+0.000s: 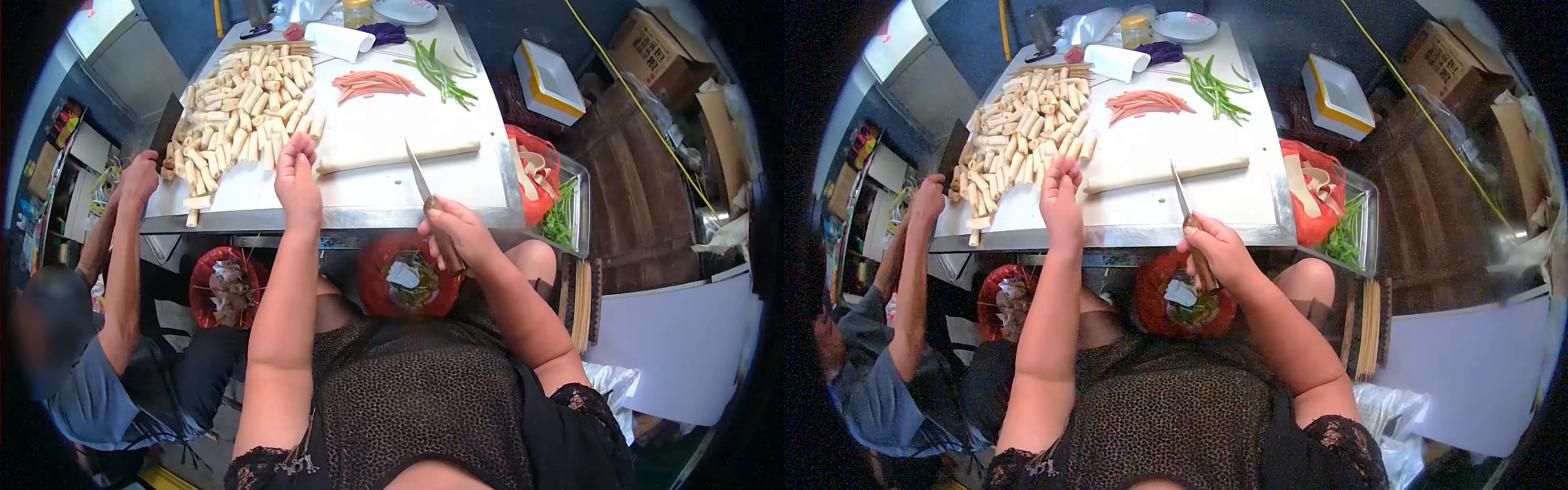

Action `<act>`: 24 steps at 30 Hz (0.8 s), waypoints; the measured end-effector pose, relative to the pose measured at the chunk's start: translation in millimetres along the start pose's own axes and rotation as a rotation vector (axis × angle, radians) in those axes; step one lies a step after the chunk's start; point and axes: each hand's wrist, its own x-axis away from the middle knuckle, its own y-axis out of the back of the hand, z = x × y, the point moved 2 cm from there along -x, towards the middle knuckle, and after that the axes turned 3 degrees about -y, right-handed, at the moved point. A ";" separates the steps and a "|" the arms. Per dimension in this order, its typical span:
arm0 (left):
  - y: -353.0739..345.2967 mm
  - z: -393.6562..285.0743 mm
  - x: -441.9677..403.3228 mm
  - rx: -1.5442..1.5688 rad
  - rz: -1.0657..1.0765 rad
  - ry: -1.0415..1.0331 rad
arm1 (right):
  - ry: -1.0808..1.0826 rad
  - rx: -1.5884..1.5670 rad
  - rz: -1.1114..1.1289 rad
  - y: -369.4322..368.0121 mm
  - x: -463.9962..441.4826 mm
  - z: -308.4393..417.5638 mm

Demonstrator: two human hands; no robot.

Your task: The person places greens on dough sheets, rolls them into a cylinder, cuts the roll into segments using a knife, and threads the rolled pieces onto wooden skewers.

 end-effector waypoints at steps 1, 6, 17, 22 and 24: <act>-6.1 4.0 4.4 -0.159 0.105 -0.111 | 0.005 0.008 -0.002 0.7 0.4 -0.7; -70.1 8.8 34.3 -0.984 0.602 -0.750 | 0.007 0.002 -0.016 -1.6 0.9 -3.3; -88.7 28.0 31.4 -1.181 0.617 -0.899 | -0.068 0.123 -0.065 -4.2 3.6 2.4; -88.8 22.5 31.9 -1.165 0.593 -0.944 | -0.035 0.284 -0.164 -12.0 11.5 10.9; -88.9 22.1 31.9 -1.195 0.622 -0.891 | -0.028 0.387 -0.203 -15.4 15.1 17.3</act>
